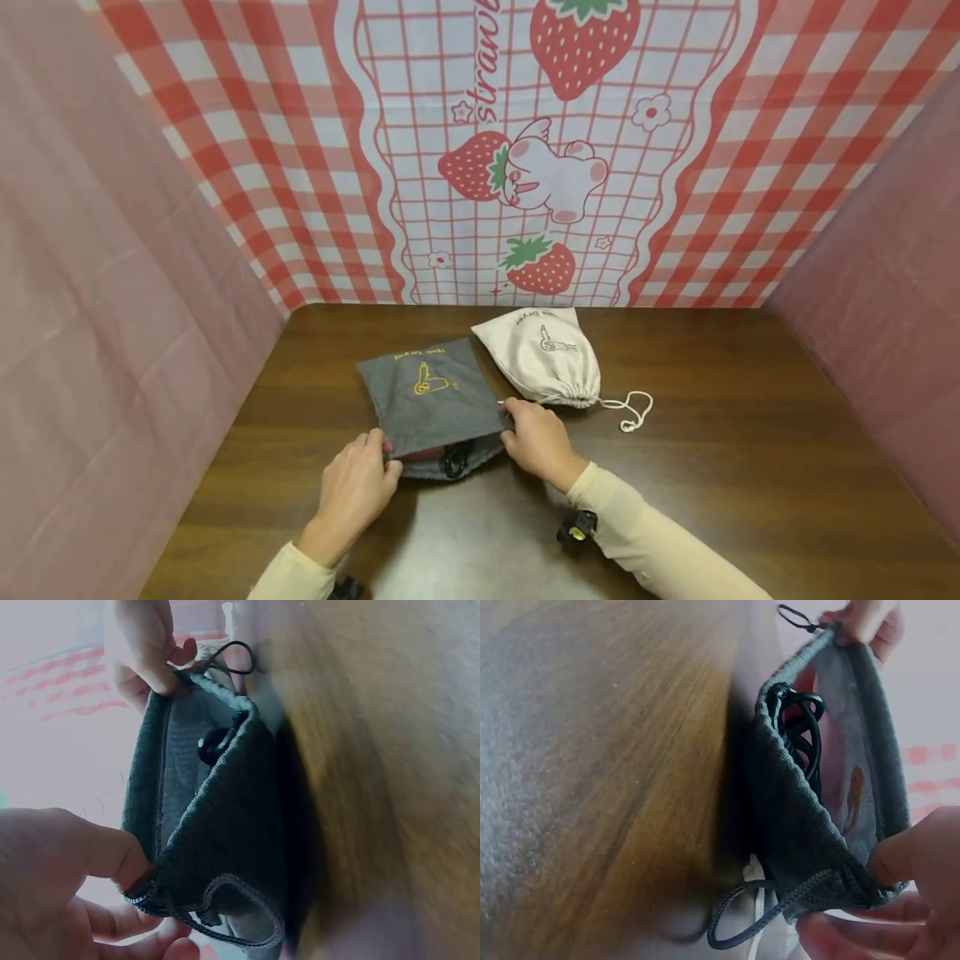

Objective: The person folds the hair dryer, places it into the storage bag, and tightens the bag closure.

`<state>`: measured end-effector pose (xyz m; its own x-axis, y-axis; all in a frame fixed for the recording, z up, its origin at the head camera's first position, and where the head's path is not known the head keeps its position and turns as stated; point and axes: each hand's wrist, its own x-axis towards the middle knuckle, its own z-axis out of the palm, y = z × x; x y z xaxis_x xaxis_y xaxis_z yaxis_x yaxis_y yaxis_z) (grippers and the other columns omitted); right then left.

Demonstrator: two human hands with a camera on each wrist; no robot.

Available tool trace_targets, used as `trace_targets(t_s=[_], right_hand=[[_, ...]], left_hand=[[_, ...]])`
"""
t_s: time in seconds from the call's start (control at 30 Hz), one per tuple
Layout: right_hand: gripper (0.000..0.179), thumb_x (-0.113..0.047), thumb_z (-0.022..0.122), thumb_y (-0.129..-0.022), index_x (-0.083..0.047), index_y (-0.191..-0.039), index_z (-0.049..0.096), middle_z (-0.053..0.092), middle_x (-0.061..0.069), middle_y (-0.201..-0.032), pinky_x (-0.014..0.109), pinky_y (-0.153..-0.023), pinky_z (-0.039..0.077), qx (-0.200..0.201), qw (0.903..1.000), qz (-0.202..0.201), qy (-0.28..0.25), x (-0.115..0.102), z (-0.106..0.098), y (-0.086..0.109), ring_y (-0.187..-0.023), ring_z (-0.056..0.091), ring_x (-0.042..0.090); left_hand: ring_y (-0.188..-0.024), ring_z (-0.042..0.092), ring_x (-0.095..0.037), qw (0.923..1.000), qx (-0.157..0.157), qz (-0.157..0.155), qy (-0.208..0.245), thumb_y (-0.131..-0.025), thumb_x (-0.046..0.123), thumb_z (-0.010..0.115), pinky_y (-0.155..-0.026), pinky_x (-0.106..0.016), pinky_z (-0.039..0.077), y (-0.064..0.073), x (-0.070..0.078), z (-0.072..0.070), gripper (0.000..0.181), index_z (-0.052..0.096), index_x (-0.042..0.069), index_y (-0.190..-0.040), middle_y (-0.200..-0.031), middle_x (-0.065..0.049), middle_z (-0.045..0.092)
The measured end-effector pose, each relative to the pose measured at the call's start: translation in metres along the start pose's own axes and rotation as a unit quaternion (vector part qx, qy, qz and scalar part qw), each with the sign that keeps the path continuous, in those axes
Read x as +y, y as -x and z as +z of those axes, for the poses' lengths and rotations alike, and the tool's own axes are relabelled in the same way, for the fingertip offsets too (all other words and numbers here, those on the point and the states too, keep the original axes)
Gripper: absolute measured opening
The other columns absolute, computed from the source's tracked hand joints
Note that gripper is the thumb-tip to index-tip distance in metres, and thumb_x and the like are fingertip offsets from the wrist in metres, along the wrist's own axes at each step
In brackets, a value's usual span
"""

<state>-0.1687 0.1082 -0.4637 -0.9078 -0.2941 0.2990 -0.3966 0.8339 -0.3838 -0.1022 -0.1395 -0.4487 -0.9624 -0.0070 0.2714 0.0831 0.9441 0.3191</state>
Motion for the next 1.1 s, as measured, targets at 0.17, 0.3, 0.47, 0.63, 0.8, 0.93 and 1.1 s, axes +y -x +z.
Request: trace_targets(t_s=[0.17,0.3,0.47,0.63,0.8,0.93,1.1], right_hand=[[0.028,-0.003,0.067,-0.076,-0.006,-0.104,0.065,0.071,0.011,-0.092,0.041,-0.067,0.052,-0.060,0.9947,0.030,-0.078,0.003,0.001,-0.003,-0.074,0.068,0.030],[0.034,0.004,0.059,-0.081,0.000,-0.115,0.060,0.068,0.020,-0.102,0.028,-0.054,0.050,-0.118,0.9732,0.057,-0.189,0.005,0.001,-0.006,-0.053,0.064,0.015],[0.038,0.006,0.051,-0.085,0.005,-0.123,0.053,0.064,0.017,-0.076,0.023,-0.039,0.041,-0.171,0.9379,0.092,-0.287,0.008,0.001,-0.008,-0.040,0.055,0.008],[0.037,0.006,0.052,-0.083,0.006,-0.120,0.051,0.054,0.004,-0.056,0.021,-0.040,0.038,-0.203,0.9131,0.096,-0.340,0.013,0.002,-0.007,-0.039,0.050,0.007],[0.037,0.006,0.056,-0.082,0.007,-0.119,0.049,0.056,0.003,-0.058,0.020,-0.040,0.037,-0.219,0.8975,0.096,-0.370,0.015,0.002,-0.006,-0.040,0.051,0.006],[0.038,0.005,0.061,-0.083,0.006,-0.119,0.048,0.058,0.003,-0.059,0.019,-0.041,0.037,-0.234,0.8897,0.103,-0.378,0.015,-0.001,-0.006,-0.041,0.051,0.007],[0.049,0.005,0.073,-0.076,0.004,-0.118,0.049,0.051,-0.001,-0.056,0.022,-0.043,0.042,-0.249,0.8966,0.100,-0.353,0.018,-0.003,-0.006,-0.042,0.051,0.010]], left_hand=[[-0.059,0.061,-0.029,0.9987,-0.045,-0.019,0.014,-0.076,0.015,0.064,-0.047,-0.040,0.042,0.000,-0.007,-0.002,0.010,0.060,0.013,-0.085,-0.068,-0.006,0.065],[-0.059,0.058,-0.024,0.9941,-0.086,-0.037,0.054,-0.080,0.017,0.063,-0.050,-0.039,0.042,-0.004,-0.011,-0.003,0.009,0.060,0.013,-0.088,-0.068,-0.003,0.063],[-0.060,0.053,-0.013,0.9830,-0.122,-0.047,0.129,-0.079,0.014,0.064,-0.062,-0.035,0.044,-0.009,-0.015,-0.001,0.009,0.062,0.012,-0.088,-0.065,0.006,0.059],[-0.053,0.053,-0.009,0.9607,-0.159,-0.085,0.212,-0.078,0.007,0.062,-0.062,-0.029,0.042,-0.010,-0.019,0.000,0.012,0.062,0.009,-0.090,-0.060,0.006,0.062],[-0.054,0.052,-0.009,0.9498,-0.179,-0.087,0.241,-0.079,0.005,0.063,-0.057,-0.025,0.039,-0.010,-0.024,-0.004,0.013,0.063,0.006,-0.091,-0.061,0.003,0.063],[-0.055,0.054,-0.008,0.9462,-0.202,-0.036,0.250,-0.083,0.007,0.066,-0.055,-0.022,0.041,-0.010,-0.032,-0.008,0.011,0.066,0.002,-0.092,-0.062,0.001,0.064],[-0.053,0.053,-0.004,0.9411,-0.235,0.031,0.242,-0.086,0.013,0.070,-0.049,-0.020,0.041,-0.012,-0.041,-0.013,0.018,0.072,-0.002,-0.096,-0.062,0.000,0.066]])
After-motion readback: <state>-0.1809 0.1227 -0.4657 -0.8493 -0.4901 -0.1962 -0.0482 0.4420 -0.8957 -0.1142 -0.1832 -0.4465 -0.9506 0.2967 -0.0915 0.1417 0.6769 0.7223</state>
